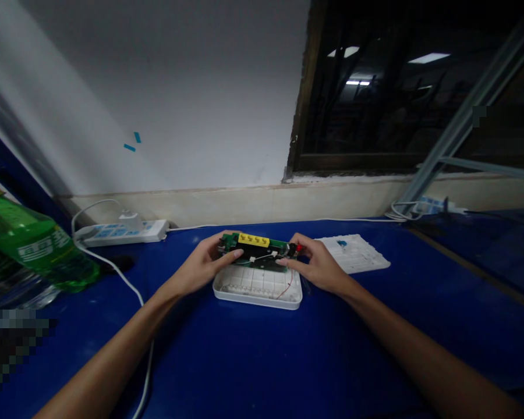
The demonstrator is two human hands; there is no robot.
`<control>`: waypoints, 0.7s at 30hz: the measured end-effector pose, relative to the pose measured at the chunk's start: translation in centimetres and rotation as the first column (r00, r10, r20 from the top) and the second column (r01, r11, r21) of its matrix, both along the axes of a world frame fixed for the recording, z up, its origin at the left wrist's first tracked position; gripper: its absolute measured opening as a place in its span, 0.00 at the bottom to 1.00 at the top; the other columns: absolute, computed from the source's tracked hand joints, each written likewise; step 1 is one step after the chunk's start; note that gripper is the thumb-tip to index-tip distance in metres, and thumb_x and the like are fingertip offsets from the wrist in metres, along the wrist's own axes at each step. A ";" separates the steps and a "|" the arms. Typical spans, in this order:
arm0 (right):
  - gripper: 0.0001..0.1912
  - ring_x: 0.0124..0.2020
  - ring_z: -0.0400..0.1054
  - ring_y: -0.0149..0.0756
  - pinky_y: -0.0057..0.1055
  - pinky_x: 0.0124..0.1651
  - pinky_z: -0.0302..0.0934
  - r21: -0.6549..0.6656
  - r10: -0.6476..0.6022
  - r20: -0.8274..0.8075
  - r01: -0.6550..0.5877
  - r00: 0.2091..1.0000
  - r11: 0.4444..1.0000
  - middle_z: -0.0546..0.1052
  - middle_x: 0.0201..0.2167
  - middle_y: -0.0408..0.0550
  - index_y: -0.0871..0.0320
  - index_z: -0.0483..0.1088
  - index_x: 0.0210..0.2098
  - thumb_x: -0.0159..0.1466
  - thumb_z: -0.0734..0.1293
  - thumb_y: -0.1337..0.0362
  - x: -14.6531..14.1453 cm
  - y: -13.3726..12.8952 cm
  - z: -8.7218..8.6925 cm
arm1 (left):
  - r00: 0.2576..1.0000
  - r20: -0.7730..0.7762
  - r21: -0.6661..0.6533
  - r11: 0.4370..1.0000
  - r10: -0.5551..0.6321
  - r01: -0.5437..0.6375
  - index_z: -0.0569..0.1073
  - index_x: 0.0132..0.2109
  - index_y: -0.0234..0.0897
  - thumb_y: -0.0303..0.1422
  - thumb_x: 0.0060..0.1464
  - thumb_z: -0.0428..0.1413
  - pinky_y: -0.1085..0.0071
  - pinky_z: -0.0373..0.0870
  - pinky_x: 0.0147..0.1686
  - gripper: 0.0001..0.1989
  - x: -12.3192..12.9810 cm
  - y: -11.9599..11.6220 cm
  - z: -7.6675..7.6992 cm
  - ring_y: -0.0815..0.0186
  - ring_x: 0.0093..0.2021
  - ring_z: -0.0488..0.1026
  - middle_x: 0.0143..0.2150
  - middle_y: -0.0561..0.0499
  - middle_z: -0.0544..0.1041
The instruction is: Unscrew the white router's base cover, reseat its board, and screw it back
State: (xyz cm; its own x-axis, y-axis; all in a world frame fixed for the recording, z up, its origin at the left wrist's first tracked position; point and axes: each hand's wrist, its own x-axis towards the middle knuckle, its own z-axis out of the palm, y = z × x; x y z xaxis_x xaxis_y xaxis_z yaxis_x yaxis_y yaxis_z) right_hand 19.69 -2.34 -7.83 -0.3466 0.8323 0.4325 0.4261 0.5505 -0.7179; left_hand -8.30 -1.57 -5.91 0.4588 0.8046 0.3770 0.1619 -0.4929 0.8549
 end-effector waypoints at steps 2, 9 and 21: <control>0.11 0.29 0.68 0.34 0.30 0.32 0.62 0.100 -0.014 0.088 0.005 0.996 0.995 0.73 0.27 0.42 0.55 0.67 0.33 0.63 0.70 0.57 0.6 -0.1 0.0 | 0.981 -0.188 0.152 0.988 0.038 -0.009 0.74 0.53 0.39 0.37 0.61 0.59 0.61 0.74 0.51 0.15 -0.9 0.2 0.2 0.59 0.49 0.76 0.50 0.47 0.79; 0.19 0.46 0.72 0.41 0.39 0.46 0.65 0.350 0.086 0.400 -0.239 0.913 0.906 0.77 0.44 0.49 0.54 0.70 0.44 0.58 0.61 0.78 2.0 0.1 0.4 | 0.817 -0.547 0.591 0.775 0.181 0.224 0.75 0.54 0.38 0.25 0.62 0.51 0.62 0.75 0.44 0.16 -2.3 0.3 0.5 0.61 0.44 0.77 0.47 0.44 0.80; 0.26 0.52 0.69 0.44 0.44 0.53 0.64 0.374 0.052 0.397 -0.213 0.916 0.902 0.77 0.48 0.49 0.53 0.71 0.46 0.51 0.62 0.80 2.4 0.9 0.1 | 0.814 -0.512 0.758 0.589 0.274 0.279 0.73 0.54 0.34 0.21 0.63 0.48 0.60 0.73 0.42 0.16 -1.4 -0.6 1.5 0.59 0.45 0.75 0.47 0.42 0.78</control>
State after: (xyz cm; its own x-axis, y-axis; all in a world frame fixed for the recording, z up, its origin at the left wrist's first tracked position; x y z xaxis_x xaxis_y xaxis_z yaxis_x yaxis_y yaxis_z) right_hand 22.11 -1.45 -7.77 -0.6417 0.5482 0.5364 0.5164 0.8259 -0.2263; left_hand -9.74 -2.21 -4.36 0.7899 0.3133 0.5272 0.4303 -0.8957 -0.1123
